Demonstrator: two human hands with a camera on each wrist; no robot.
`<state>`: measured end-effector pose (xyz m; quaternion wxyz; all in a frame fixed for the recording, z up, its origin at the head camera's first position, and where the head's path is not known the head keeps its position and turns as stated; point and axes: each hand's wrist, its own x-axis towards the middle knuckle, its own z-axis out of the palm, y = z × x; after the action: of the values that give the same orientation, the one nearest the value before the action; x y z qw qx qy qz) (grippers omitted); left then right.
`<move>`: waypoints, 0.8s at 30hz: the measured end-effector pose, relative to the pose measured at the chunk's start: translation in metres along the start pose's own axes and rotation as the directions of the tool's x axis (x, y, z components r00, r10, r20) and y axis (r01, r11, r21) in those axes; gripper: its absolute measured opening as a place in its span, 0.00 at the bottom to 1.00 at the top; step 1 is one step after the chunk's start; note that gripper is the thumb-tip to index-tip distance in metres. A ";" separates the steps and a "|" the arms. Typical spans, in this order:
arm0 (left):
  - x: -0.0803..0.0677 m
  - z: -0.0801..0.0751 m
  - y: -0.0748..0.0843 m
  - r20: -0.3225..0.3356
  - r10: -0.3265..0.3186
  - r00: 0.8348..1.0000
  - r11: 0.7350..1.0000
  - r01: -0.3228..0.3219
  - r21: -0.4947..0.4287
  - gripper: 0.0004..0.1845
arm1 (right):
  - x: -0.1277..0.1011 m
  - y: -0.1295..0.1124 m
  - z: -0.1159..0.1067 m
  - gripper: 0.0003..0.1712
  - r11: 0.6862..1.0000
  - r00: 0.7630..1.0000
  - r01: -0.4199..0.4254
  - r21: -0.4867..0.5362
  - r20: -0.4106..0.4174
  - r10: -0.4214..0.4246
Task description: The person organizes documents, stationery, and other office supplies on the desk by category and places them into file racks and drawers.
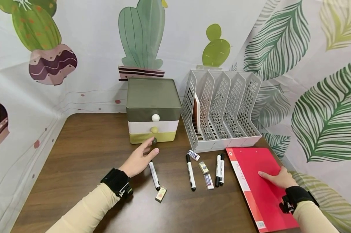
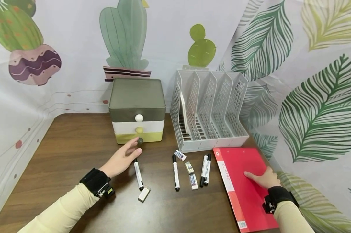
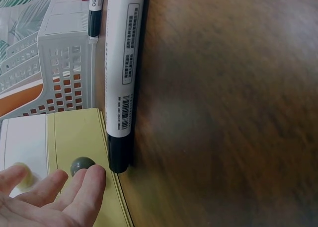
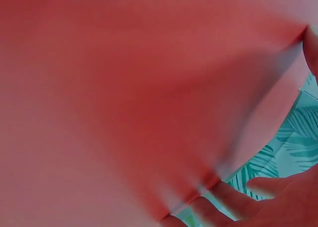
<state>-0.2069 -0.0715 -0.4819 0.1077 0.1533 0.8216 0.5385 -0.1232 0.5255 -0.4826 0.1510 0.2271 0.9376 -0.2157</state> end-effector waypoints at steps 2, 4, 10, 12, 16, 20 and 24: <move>0.000 0.000 0.000 -0.004 -0.001 1.000 1.000 0.001 -0.002 0.39 | 0.003 0.004 -0.001 0.75 0.997 0.999 -0.037 -0.063 -0.002 0.037; 0.001 0.001 0.000 -0.005 -0.002 1.000 1.000 0.002 -0.001 0.39 | 0.004 0.007 -0.003 0.78 0.990 0.997 -0.079 -0.116 0.003 0.080; 0.003 0.008 -0.001 0.002 -0.002 1.000 1.000 0.002 -0.002 0.39 | 0.002 0.018 -0.003 0.84 0.964 0.976 -0.215 -0.157 0.012 0.219; 0.003 0.010 -0.002 0.003 0.001 1.000 1.000 -0.001 0.001 0.39 | 0.001 0.020 -0.002 0.85 0.960 0.971 -0.234 -0.151 0.006 0.238; 0.002 0.010 -0.001 0.002 0.007 1.000 1.000 -0.007 0.006 0.39 | 0.001 0.021 -0.001 0.87 0.955 0.963 -0.265 -0.129 0.017 0.270; 0.003 0.012 0.002 0.001 0.009 1.000 1.000 -0.009 0.002 0.39 | 0.004 0.024 -0.001 0.90 0.954 0.961 -0.275 -0.118 0.004 0.277; 0.004 0.017 0.006 0.003 0.006 1.000 1.000 -0.006 -0.005 0.39 | 0.007 0.027 -0.003 0.91 0.955 0.969 -0.247 -0.164 -0.022 0.246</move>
<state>-0.2043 -0.0529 -0.4830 0.1077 0.1566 0.8195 0.5407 -0.1159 0.5511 -0.4918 0.1942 0.3290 0.9168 -0.1164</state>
